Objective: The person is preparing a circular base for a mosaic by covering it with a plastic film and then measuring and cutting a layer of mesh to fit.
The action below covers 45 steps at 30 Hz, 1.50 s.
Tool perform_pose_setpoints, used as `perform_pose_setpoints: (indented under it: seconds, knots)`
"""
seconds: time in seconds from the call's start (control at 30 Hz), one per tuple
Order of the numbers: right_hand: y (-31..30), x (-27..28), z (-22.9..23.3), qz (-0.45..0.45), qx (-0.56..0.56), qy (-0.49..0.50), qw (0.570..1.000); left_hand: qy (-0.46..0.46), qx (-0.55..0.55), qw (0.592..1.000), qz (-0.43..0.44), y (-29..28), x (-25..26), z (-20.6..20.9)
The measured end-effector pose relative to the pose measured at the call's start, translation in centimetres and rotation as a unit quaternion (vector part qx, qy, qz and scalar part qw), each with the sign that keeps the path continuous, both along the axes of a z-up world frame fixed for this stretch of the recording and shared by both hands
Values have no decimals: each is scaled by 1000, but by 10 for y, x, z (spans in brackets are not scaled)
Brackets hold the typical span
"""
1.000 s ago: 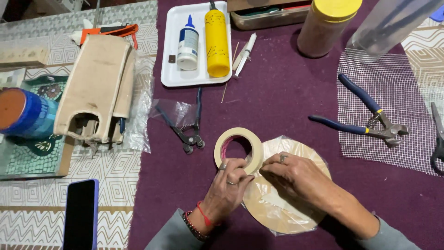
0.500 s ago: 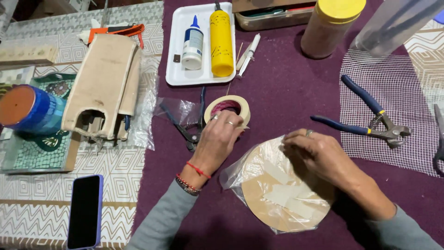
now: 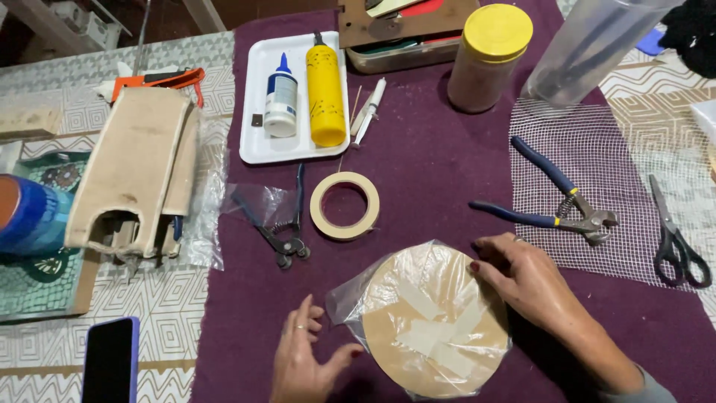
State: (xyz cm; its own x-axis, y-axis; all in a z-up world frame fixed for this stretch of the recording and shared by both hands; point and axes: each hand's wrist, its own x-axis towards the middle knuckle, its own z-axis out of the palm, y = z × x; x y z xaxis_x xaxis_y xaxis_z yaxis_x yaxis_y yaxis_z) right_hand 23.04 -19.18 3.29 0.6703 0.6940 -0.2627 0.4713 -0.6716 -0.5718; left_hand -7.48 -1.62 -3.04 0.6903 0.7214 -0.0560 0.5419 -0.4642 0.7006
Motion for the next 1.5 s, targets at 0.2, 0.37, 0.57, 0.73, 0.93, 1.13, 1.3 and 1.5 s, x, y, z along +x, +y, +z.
perform_pose_setpoints:
  seconds: [0.2, 0.37, 0.57, 0.73, 0.93, 1.13, 1.3, 1.5]
  knots:
    - [-17, -30, -5, -38, -52, 2, 998, -9, -39, 999, 16, 3, 47, 13]
    - [-45, -56, -2, -105, -101, 68, 987, -73, -97, 993, 1, 25, 95, 41]
    - [-57, -43, 9, -67, -181, 8, 981, -148, -27, 972, -178, 36, 169, 48]
    - [-15, 9, 3, -20, -13, -91, 996, -184, -277, 933, -138, 39, 222, 17]
    - [21, 35, -23, 20, 144, -1, 989, -233, -169, 949, -125, 30, 185, 48]
    - [32, 32, -34, -5, 242, 62, 968, -145, 21, 965, -218, 15, 143, 30]
    - [34, 22, -53, -57, 322, 74, 942, -104, 45, 976, -188, 18, 166, 20]
    - [28, 25, -71, -41, 365, 51, 929, -18, 51, 984, -167, 23, 193, 3]
